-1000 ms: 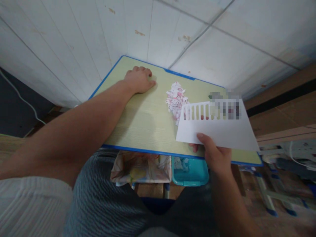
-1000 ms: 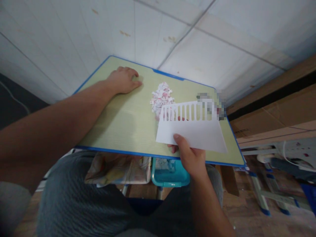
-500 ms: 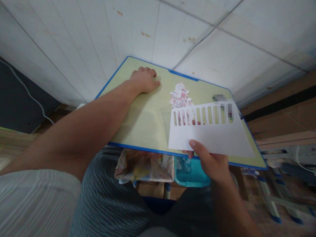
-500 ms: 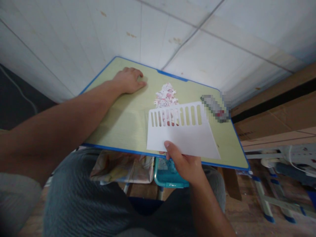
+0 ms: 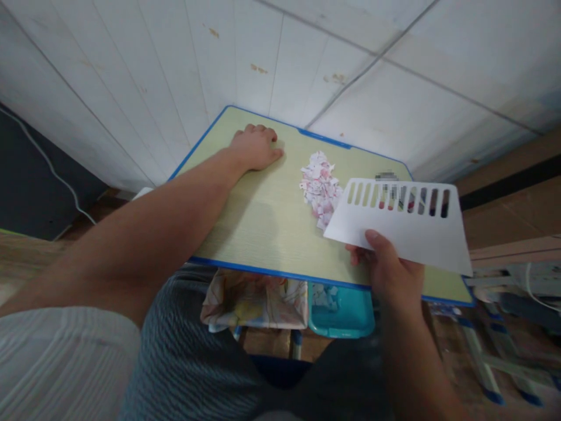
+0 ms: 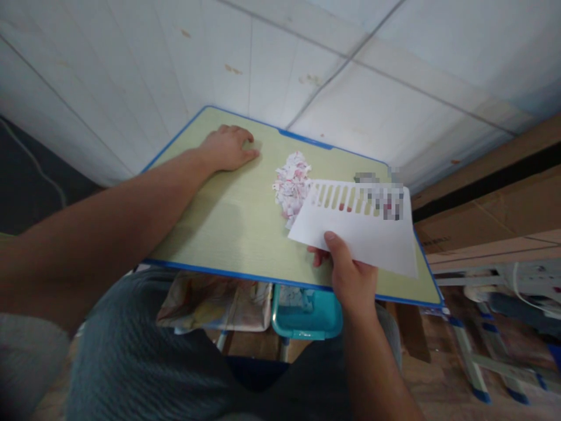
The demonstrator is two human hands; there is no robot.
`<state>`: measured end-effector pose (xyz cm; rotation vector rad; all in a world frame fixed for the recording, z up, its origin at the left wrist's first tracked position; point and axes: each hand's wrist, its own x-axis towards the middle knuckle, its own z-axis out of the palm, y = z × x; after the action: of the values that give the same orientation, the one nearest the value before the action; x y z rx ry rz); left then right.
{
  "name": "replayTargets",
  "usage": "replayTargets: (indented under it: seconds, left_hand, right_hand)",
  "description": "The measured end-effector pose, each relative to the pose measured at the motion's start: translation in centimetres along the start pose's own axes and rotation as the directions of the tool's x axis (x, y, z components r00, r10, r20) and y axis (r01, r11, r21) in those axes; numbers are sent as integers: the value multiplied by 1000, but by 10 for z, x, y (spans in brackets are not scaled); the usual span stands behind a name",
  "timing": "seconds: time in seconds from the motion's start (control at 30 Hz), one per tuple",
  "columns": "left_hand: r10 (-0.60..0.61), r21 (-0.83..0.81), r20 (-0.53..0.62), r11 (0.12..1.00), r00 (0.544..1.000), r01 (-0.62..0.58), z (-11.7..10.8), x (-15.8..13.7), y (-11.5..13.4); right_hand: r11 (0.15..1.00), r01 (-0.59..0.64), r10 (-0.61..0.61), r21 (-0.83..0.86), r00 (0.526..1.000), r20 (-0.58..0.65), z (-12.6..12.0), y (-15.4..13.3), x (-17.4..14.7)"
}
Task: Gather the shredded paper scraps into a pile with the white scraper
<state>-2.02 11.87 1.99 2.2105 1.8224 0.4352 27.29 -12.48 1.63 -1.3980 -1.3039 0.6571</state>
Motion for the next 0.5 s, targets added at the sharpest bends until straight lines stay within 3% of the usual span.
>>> replayTargets:
  seconds: [0.1,0.5]
  left_hand:
    - [21,-2,-32,1000,999,-21,2,3,-3]
    - [36,-6,-53,999,998,-36,4,8,-7]
  right_hand:
    - [1000,8,-7,5,998,-62,-4,4,13]
    - [995,34,-25,-94,996,90,-5,4,9]
